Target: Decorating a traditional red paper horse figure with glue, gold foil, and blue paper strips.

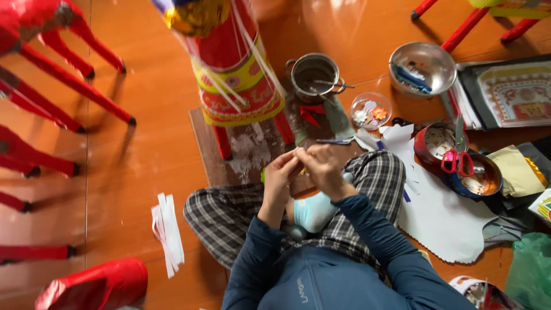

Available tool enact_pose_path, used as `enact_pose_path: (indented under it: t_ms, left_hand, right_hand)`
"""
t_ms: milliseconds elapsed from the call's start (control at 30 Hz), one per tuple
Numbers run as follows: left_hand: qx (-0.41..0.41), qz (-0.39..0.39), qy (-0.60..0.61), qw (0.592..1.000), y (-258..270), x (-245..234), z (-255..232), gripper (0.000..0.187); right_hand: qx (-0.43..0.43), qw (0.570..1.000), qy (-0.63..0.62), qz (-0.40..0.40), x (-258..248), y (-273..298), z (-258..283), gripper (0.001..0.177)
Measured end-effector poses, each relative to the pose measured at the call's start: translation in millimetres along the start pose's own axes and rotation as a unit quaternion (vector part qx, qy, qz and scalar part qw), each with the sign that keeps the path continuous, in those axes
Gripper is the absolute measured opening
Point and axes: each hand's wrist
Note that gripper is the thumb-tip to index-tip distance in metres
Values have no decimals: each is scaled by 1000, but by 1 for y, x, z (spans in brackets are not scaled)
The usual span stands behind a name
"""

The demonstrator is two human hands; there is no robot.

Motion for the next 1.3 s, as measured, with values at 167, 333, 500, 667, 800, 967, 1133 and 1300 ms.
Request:
enact_pose_path:
  t_ms: [167, 333, 500, 667, 800, 967, 1133, 1300]
  left_hand:
    - [-14, -15, 1, 1000, -4, -19, 1, 43]
    - [-18, -49, 11, 999, -2, -19, -4, 39]
    - [-9, -70, 8, 997, -6, -46, 8, 31]
    - [7, -85, -36, 996, 0, -59, -21, 27]
    - [105, -139, -97, 980, 16, -64, -77, 31]
    - [195, -155, -94, 964, 12, -98, -133, 26]
    - [275, -164, -134, 938, 18, -85, -189, 24]
    - [402, -165, -150, 888, 35, -13, -260, 22]
  right_hand:
    - [-42, 996, 61, 41, 14, 10, -3, 33]
    - [-61, 993, 60, 77, 22, 8, -7, 29]
    - [-88, 991, 44, 88, 9, -8, 0, 23]
    - [-119, 986, 47, 103, 43, -7, -38, 22]
    - [-25, 994, -75, 74, 43, -21, -71, 16]
    - [64, 983, -159, 70, -6, -64, -58, 15]
    - [61, 980, -178, 61, -36, -96, -36, 19]
    - [10, 976, -216, 34, -92, -165, -12, 19]
Point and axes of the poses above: each hand's wrist, its own y-axis away from the middle knuckle, its own x-axis out of the palm, z = x × y, and after that the axes turned 15 degrees about z, right-handed
